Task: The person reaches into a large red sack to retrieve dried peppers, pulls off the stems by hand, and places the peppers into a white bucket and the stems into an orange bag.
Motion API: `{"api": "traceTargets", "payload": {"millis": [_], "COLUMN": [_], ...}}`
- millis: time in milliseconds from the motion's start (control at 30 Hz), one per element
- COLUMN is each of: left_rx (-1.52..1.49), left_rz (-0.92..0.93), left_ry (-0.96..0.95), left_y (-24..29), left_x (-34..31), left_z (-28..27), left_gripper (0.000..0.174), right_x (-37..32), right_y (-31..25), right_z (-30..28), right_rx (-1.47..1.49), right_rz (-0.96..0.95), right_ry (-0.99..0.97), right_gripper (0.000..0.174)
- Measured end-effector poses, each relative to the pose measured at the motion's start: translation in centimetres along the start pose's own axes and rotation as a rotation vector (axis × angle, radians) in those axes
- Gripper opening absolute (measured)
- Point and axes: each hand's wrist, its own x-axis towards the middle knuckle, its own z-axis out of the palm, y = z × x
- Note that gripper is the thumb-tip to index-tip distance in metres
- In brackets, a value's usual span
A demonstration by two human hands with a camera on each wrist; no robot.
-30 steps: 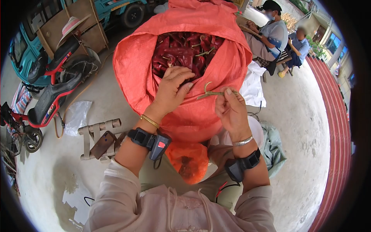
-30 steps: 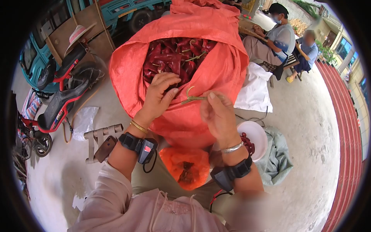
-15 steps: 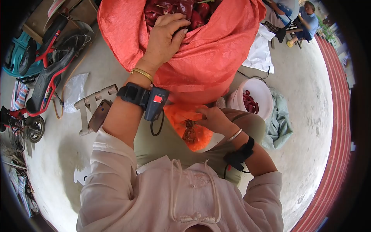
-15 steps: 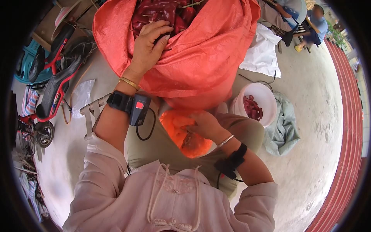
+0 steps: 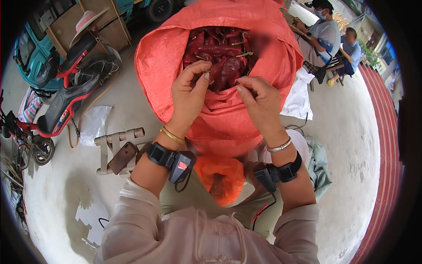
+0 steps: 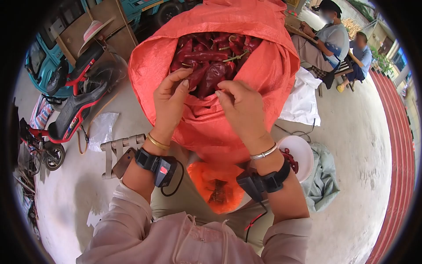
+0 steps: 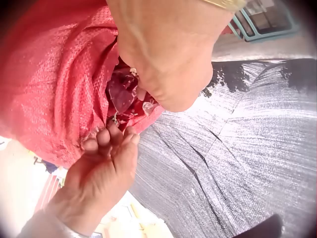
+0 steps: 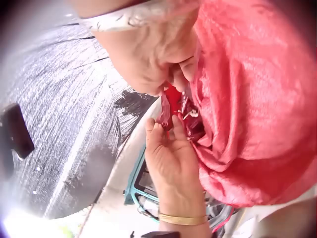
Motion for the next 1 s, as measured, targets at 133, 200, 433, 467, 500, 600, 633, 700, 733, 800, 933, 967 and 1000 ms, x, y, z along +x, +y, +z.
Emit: {"api": "traceTargets", "payload": {"millis": [133,200,433,467,500,600,633,700,733,800,933,967,1000], "left_rx": [-0.265,-0.437,-0.48,-0.429,-0.357,-0.131,-0.05,0.079,0.125,0.209,0.313,0.327,0.377], "left_rz": [-0.121,-0.28,-0.138,-0.178,-0.176,-0.086,0.003,0.105,0.119,0.148,0.198,0.21,0.237], "left_ry": [0.006,-0.014,-0.285,-0.32,-0.302,-0.288,-0.309,-0.327,-0.325,-0.333,-0.353,-0.349,-0.352], "left_y": [0.6,1.3,1.4,1.3,1.1,0.8,1.0,1.4,1.7,2.0,2.1,2.1,2.1], "left_x": [-0.2,-0.6,-3.0,-3.0,-3.2,-3.5,-3.2,-3.0,-2.9,-2.9,-3.5,-3.8,-4.0], "left_z": [-0.1,-0.1,1.6,1.6,1.7,2.1,2.0,1.9,1.9,2.0,2.7,2.8,2.7], "left_gripper": [0.024,0.026,0.041,0.043,0.042,0.038,0.037,0.036,0.036,0.038,0.042,0.044,0.043], "right_x": [0.9,0.9,-1.5,-1.7,-2.0,-2.5,-2.6,-3.1,-3.2,-3.0,-3.8,-4.0,-4.3], "right_y": [0.0,-0.7,0.3,0.4,0.6,0.1,-0.1,0.6,0.8,0.2,-1.7,-1.9,-2.0], "right_z": [1.7,1.4,-0.2,-0.2,-0.2,-0.1,-0.1,0.2,0.3,-0.8,-1.0,-1.0,-1.1], "right_rx": [0.234,0.482,1.086,1.134,1.181,1.229,1.23,0.501,0.137,0.044,0.044,0.036,0.028], "right_rz": [0.279,0.396,0.587,0.581,0.577,0.622,0.646,0.358,0.208,-0.003,-0.018,-0.005,0.01], "right_ry": [0.011,0.001,0.009,-0.02,-0.048,-0.08,-0.082,0.071,0.141,0.14,0.08,0.074,0.065], "right_gripper": [0.021,0.023,0.021,0.021,0.021,0.022,0.023,0.024,0.025,0.024,0.017,0.017,0.016]}}
